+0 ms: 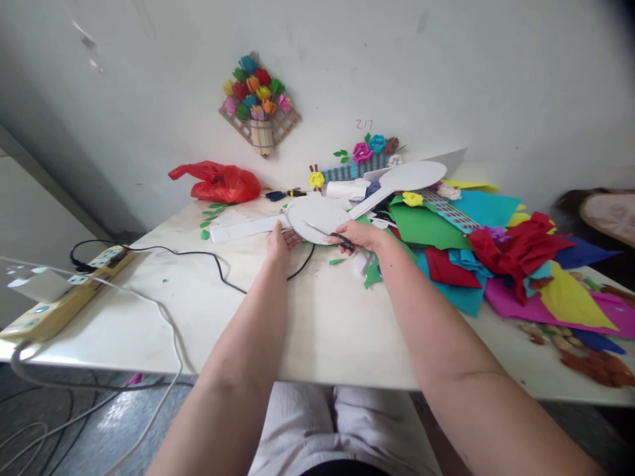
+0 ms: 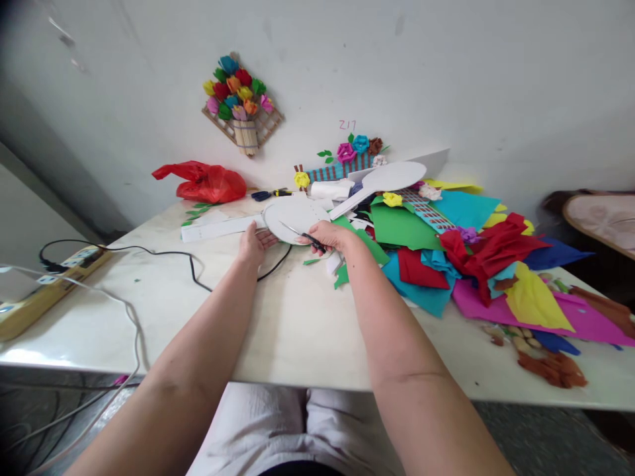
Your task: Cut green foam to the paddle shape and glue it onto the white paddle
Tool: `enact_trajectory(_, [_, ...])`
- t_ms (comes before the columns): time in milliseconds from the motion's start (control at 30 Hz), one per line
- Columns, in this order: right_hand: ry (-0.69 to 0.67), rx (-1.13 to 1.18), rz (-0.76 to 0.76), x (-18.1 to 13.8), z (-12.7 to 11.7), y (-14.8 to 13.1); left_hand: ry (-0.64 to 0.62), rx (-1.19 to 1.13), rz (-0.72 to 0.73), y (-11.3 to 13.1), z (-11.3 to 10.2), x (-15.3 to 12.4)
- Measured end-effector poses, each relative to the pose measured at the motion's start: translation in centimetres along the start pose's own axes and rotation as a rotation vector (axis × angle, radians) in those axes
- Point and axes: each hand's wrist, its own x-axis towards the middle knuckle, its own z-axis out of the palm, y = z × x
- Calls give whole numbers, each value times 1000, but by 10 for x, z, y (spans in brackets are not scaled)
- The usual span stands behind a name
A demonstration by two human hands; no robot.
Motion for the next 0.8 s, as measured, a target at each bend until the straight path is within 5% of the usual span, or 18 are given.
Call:
enact_trajectory(300, [-183, 13, -69, 0, 3, -2, -60, -257, 20, 1, -4, -2])
enact_trajectory(800, [-5, 78, -44, 17, 33, 3, 15, -331, -54, 3, 8, -8])
